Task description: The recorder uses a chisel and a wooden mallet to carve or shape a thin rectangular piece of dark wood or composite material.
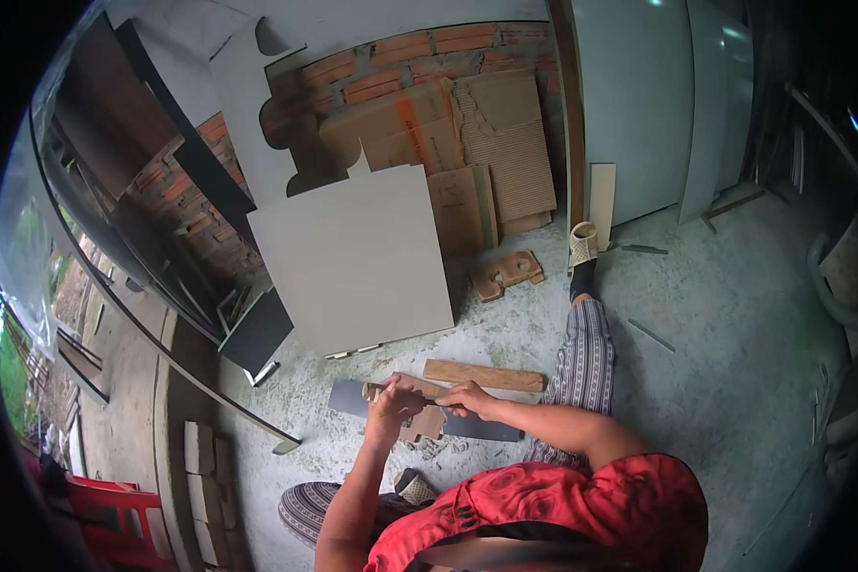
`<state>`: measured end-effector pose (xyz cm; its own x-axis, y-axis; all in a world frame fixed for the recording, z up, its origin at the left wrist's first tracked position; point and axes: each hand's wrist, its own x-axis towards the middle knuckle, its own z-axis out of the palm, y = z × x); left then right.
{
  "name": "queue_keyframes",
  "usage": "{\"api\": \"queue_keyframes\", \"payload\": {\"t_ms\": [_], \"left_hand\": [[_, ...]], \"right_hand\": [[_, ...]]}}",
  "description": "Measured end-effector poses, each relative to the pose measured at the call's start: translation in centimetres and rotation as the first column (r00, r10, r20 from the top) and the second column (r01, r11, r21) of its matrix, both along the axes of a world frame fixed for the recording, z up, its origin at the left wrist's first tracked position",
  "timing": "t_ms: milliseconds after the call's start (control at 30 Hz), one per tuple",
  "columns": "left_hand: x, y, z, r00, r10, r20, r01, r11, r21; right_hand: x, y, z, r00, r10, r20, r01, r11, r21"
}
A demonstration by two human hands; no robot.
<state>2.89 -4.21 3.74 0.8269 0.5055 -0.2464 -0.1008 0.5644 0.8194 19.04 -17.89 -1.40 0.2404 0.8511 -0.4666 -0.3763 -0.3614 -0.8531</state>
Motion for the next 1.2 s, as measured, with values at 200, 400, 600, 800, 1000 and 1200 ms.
{"api": "queue_keyframes", "payload": {"t_ms": [200, 400, 600, 800, 1000, 1200], "left_hand": [[0.1, -1.9, -1.5, 0.988, -0.063, -0.144, 0.055, 0.997, -0.061], [0.2, -1.4, 2.1, 0.966, 0.148, -0.214, -0.132, 0.988, 0.085], [-0.3, -0.4, 1.0, 0.909, 0.391, -0.144, -0.290, 0.842, 0.455], [-1.3, 2.1, -3.5, 0.867, 0.455, -0.201, -0.306, 0.806, 0.507], [-1.8, 2.5, -5.8, 0.800, 0.450, -0.397, -0.067, 0.724, 0.687], [-1.5, 1.5, -4.6, 0.801, 0.460, -0.384, -0.082, 0.720, 0.690]], "right_hand": [[-0.9, -0.5, 0.3, 1.000, 0.010, -0.010, -0.010, 1.000, 0.013], [0.3, -0.4, -4.6, 0.974, 0.133, 0.182, -0.137, 0.991, 0.010], [0.5, -0.9, -5.5, 0.363, 0.508, 0.782, -0.345, 0.852, -0.393], [3.1, -2.2, -9.0, 0.210, 0.718, 0.663, -0.280, 0.694, -0.663], [3.1, -1.9, -7.9, 0.274, 0.759, 0.591, -0.316, 0.652, -0.690], [2.4, -3.2, -6.3, 0.307, 0.611, 0.730, -0.183, 0.790, -0.585]]}}
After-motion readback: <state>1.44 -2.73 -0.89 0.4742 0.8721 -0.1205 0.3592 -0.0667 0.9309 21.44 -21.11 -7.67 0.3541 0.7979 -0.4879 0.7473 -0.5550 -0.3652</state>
